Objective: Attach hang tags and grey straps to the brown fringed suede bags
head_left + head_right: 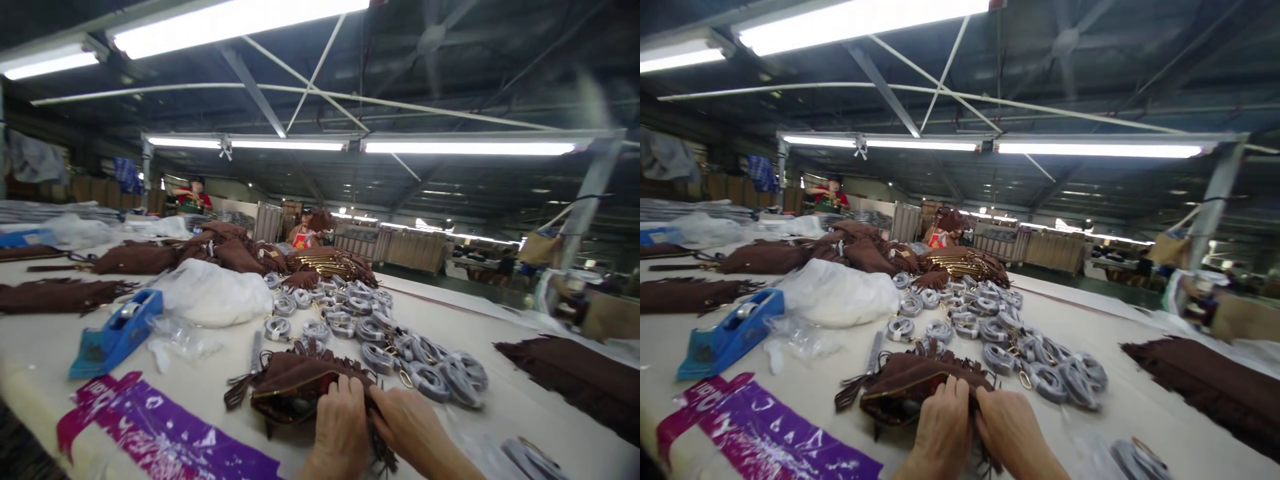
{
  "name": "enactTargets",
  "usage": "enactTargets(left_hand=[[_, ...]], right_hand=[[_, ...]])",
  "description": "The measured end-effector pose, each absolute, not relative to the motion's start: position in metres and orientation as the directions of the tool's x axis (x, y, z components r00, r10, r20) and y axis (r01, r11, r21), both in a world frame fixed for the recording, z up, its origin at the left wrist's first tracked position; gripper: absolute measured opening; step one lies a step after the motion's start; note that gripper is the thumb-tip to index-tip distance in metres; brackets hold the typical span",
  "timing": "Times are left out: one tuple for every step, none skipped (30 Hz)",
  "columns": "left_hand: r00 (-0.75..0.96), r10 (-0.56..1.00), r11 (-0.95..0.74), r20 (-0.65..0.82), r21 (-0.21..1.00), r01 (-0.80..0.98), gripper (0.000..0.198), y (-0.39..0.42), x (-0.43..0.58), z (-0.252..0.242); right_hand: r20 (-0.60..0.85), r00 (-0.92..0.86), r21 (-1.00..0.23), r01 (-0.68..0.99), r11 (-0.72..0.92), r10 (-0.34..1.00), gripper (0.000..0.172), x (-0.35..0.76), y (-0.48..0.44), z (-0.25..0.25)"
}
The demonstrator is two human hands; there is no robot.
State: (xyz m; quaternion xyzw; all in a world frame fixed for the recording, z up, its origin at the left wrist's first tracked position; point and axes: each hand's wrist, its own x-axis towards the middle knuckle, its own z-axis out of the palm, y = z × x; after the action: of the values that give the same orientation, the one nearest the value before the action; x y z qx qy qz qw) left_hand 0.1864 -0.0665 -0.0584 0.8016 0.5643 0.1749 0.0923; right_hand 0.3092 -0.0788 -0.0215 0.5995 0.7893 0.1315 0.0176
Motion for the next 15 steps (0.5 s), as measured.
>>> enactTargets(left_hand=[[0.282, 0.943, -0.329, 0.179, 0.352, 0.876, 0.027, -0.065, 0.188, -0.059], [0.269, 0.946, -0.317, 0.178, 0.353, 0.880, 0.028, -0.064, 0.188, -0.058], [0.276, 0.945, -0.321, 0.174, 0.341, 0.884, 0.029, -0.063, 0.188, -0.055], [0.297, 0.940, -0.337, 0.168, 0.320, 0.885, 0.030, -0.063, 0.187, -0.052], [0.328, 0.931, -0.363, 0.162, 0.294, 0.884, 0.031, -0.062, 0.185, -0.048], [0.360, 0.919, -0.391, 0.158, 0.265, 0.881, 0.031, -0.062, 0.181, -0.042], [0.387, 0.909, -0.415, 0.157, 0.238, 0.878, 0.032, -0.061, 0.177, -0.036], [0.405, 0.900, -0.432, 0.161, 0.212, 0.877, 0.031, -0.060, 0.171, -0.029], [0.414, 0.895, -0.441, 0.168, 0.189, 0.877, 0.030, -0.059, 0.164, -0.021], [0.419, 0.890, -0.447, 0.178, 0.166, 0.879, 0.029, -0.056, 0.156, -0.012], [0.423, 0.887, -0.450, 0.184, 0.139, 0.882, 0.029, -0.053, 0.146, -0.003], [0.421, 0.888, -0.445, 0.187, 0.111, 0.889, 0.030, -0.048, 0.134, 0.007], [0.412, 0.892, -0.432, 0.186, 0.082, 0.898, 0.031, -0.043, 0.121, 0.016], [0.394, 0.900, -0.409, 0.185, 0.053, 0.911, 0.031, -0.037, 0.105, 0.026], [0.370, 0.911, -0.381, 0.182, 0.026, 0.924, 0.030, -0.030, 0.088, 0.035]], right_hand=[[0.135, -0.285, 0.230, 0.941, 0.250, 0.949, 0.024, 0.309, -0.078, -0.022], [0.141, -0.288, 0.233, 0.940, 0.251, 0.947, 0.025, 0.310, -0.077, -0.023], [0.144, -0.285, 0.237, 0.940, 0.247, 0.947, 0.025, 0.311, -0.076, -0.023], [0.146, -0.281, 0.242, 0.940, 0.241, 0.948, 0.025, 0.312, -0.075, -0.023], [0.146, -0.277, 0.247, 0.940, 0.236, 0.950, 0.024, 0.313, -0.074, -0.022], [0.148, -0.274, 0.252, 0.940, 0.231, 0.950, 0.023, 0.314, -0.074, -0.020], [0.153, -0.275, 0.259, 0.938, 0.230, 0.949, 0.022, 0.314, -0.073, -0.017], [0.165, -0.280, 0.267, 0.936, 0.230, 0.946, 0.021, 0.315, -0.071, -0.013], [0.180, -0.287, 0.276, 0.933, 0.232, 0.941, 0.021, 0.315, -0.069, -0.008], [0.198, -0.292, 0.285, 0.930, 0.230, 0.936, 0.021, 0.316, -0.067, -0.001], [0.215, -0.292, 0.294, 0.929, 0.223, 0.932, 0.021, 0.317, -0.064, 0.007], [0.232, -0.286, 0.300, 0.930, 0.211, 0.930, 0.021, 0.319, -0.060, 0.015], [0.248, -0.275, 0.305, 0.932, 0.195, 0.929, 0.021, 0.323, -0.057, 0.024], [0.262, -0.258, 0.308, 0.936, 0.173, 0.930, 0.021, 0.327, -0.053, 0.032], [0.275, -0.237, 0.306, 0.940, 0.148, 0.932, 0.022, 0.332, -0.050, 0.040]])
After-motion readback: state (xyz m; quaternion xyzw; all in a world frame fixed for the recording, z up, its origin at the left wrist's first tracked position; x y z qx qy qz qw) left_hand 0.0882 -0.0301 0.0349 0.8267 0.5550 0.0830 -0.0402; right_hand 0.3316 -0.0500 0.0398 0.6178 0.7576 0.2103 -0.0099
